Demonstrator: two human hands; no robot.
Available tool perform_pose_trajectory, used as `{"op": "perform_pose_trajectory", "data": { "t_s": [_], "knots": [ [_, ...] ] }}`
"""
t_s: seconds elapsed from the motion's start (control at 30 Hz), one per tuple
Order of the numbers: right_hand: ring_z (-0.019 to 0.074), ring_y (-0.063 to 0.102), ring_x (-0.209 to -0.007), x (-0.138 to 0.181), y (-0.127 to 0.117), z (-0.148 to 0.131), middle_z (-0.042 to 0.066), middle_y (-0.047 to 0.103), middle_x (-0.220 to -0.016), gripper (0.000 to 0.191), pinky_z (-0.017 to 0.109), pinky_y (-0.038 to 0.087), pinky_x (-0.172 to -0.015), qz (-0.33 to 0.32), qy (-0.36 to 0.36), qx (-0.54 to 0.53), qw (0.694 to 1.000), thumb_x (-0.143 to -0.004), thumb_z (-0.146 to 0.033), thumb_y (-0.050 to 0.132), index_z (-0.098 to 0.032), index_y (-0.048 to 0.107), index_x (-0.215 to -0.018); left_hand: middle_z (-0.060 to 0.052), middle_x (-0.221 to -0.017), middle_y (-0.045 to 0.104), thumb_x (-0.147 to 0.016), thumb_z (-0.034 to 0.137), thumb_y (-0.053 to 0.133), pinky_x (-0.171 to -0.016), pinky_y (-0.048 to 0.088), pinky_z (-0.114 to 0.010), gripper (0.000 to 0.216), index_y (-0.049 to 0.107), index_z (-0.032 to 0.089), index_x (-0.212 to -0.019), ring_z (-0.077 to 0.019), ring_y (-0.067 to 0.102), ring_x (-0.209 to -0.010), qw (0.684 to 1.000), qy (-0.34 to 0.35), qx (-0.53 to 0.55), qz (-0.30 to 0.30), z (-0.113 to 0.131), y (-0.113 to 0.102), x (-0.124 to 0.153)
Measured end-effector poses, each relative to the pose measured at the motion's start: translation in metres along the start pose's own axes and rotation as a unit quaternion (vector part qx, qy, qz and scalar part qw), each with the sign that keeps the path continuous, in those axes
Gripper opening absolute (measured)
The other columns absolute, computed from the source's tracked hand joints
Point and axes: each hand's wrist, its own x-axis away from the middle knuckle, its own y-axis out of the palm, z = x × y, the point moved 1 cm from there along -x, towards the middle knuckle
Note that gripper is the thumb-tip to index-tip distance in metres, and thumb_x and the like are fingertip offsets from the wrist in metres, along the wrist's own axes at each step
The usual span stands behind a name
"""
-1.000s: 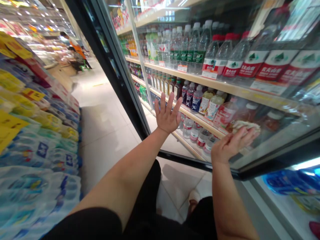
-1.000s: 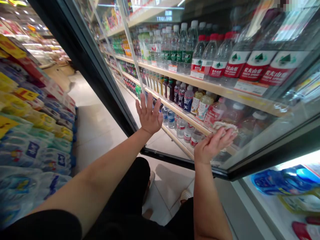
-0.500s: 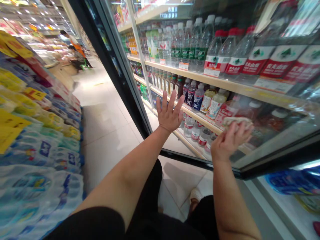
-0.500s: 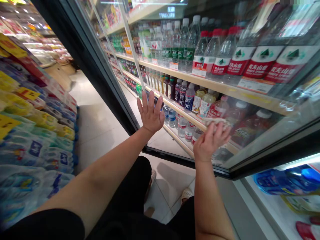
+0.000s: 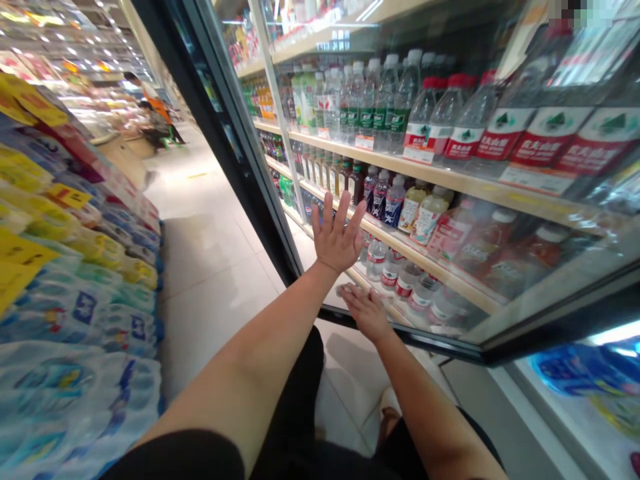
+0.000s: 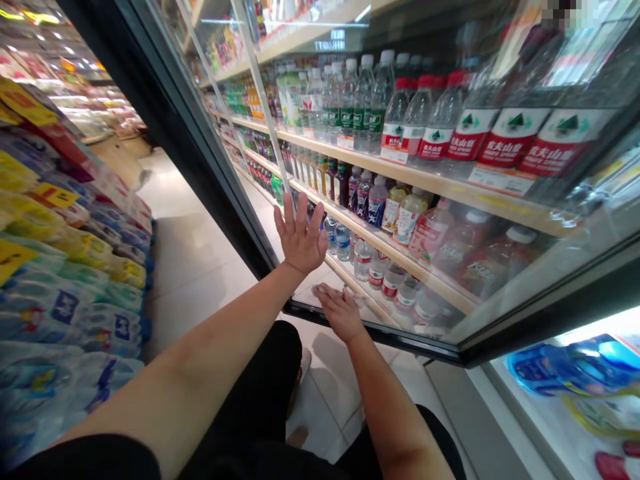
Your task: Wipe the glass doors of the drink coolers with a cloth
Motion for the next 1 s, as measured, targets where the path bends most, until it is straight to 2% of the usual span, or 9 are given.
{"op": "perform_pose_trajectory", "data": {
  "t_s": [0.13, 0.23, 0.3, 0.43, 0.6, 0.73, 0.83, 0.9, 1.0],
  "knots": [
    [0.0224, 0.036, -0.147, -0.016, -0.05, 0.038, 0.01, 0.061, -0.141, 0.051, 0.052, 0.004, -0.122, 0.143, 0.101, 0.121, 0.977, -0.094, -0.01, 0.046, -0.025, 0.052, -0.142, -0.008, -0.158, 0.038, -0.097, 0.04, 0.038, -0.125, -0.003, -0.053, 0.051, 0.051, 0.022, -0.143, -0.0244, 0.0, -0.154, 1.0, 0.001, -0.009, 0.006, 0.0, 0.0, 0.0],
    [0.0335, 0.022, -0.151, -0.018, -0.097, 0.074, 0.02, 0.043, -0.154, 0.059, 0.066, 0.012, -0.117, 0.275, 0.239, 0.196, 0.91, -0.094, -0.014, 0.045, -0.019, 0.038, -0.153, -0.008, -0.158, 0.039, -0.097, 0.04, 0.036, -0.125, -0.002, -0.053, 0.051, 0.051, 0.022, -0.144, -0.024, -0.001, -0.154, 1.0, 0.013, -0.015, 0.023, 0.0, 0.002, -0.001],
    [0.0382, 0.018, -0.152, -0.013, -0.115, 0.091, 0.025, 0.033, -0.158, 0.062, 0.073, 0.016, -0.113, 0.314, 0.313, 0.204, 0.873, -0.096, -0.018, 0.042, -0.016, 0.027, -0.157, -0.008, -0.158, 0.039, -0.097, 0.041, 0.037, -0.125, -0.002, -0.054, 0.052, 0.05, 0.022, -0.144, -0.0246, -0.001, -0.154, 1.0, 0.007, -0.01, 0.016, -0.001, 0.003, -0.001],
    [0.0386, 0.018, -0.151, 0.004, -0.095, 0.086, 0.029, 0.031, -0.156, 0.064, 0.07, 0.027, -0.111, 0.316, 0.288, 0.205, 0.881, -0.096, -0.019, 0.041, -0.012, 0.023, -0.157, -0.008, -0.158, 0.038, -0.097, 0.044, 0.037, -0.124, -0.003, -0.054, 0.053, 0.05, 0.022, -0.144, -0.0252, 0.001, -0.154, 1.0, -0.006, -0.006, 0.009, -0.002, 0.005, -0.001],
    [0.035, 0.03, -0.148, 0.016, -0.036, 0.052, 0.026, 0.052, -0.14, 0.05, 0.059, 0.031, -0.114, 0.226, 0.199, 0.213, 0.93, -0.092, -0.016, 0.048, -0.012, 0.051, -0.141, -0.009, -0.158, 0.038, -0.098, 0.041, 0.035, -0.124, 0.002, -0.053, 0.052, 0.051, 0.022, -0.144, -0.0233, -0.004, -0.154, 0.998, 0.025, -0.025, 0.046, -0.001, 0.004, -0.002],
    [0.0322, 0.039, -0.144, 0.014, -0.064, 0.071, 0.02, 0.054, -0.142, 0.047, 0.064, 0.017, -0.118, 0.212, 0.214, 0.197, 0.933, -0.095, -0.018, 0.043, -0.02, 0.053, -0.141, -0.009, -0.157, 0.04, -0.099, 0.042, 0.034, -0.124, 0.001, -0.053, 0.052, 0.051, 0.022, -0.143, -0.0231, -0.004, -0.153, 0.999, 0.017, -0.027, 0.038, -0.001, 0.004, -0.002],
    [0.037, 0.022, -0.151, 0.019, -0.113, 0.102, 0.026, 0.034, -0.157, 0.057, 0.071, 0.012, -0.115, 0.313, 0.358, 0.182, 0.861, -0.1, -0.025, 0.036, -0.015, 0.031, -0.155, -0.009, -0.156, 0.042, -0.098, 0.044, 0.034, -0.125, -0.002, -0.053, 0.053, 0.052, 0.022, -0.142, -0.0229, -0.003, -0.154, 1.0, 0.001, -0.007, 0.024, 0.0, 0.002, -0.001],
    [0.0351, 0.02, -0.152, 0.027, -0.137, 0.118, 0.025, 0.026, -0.161, 0.058, 0.067, 0.016, -0.117, 0.386, 0.441, 0.154, 0.795, -0.102, -0.03, 0.031, -0.013, 0.024, -0.158, -0.009, -0.156, 0.042, -0.098, 0.045, 0.034, -0.125, -0.003, -0.053, 0.053, 0.053, 0.023, -0.142, -0.0233, 0.0, -0.154, 1.0, -0.01, 0.008, 0.017, 0.001, 0.0, 0.0],
    [0.0321, 0.02, -0.152, 0.033, -0.152, 0.127, 0.023, 0.024, -0.162, 0.06, 0.06, 0.021, -0.12, 0.437, 0.479, 0.133, 0.75, -0.103, -0.037, 0.03, -0.013, 0.024, -0.158, -0.009, -0.156, 0.042, -0.098, 0.047, 0.034, -0.125, -0.003, -0.054, 0.054, 0.053, 0.022, -0.141, -0.0247, 0.002, -0.154, 1.0, -0.023, 0.016, 0.007, 0.002, -0.003, 0.002]
  ]
}}
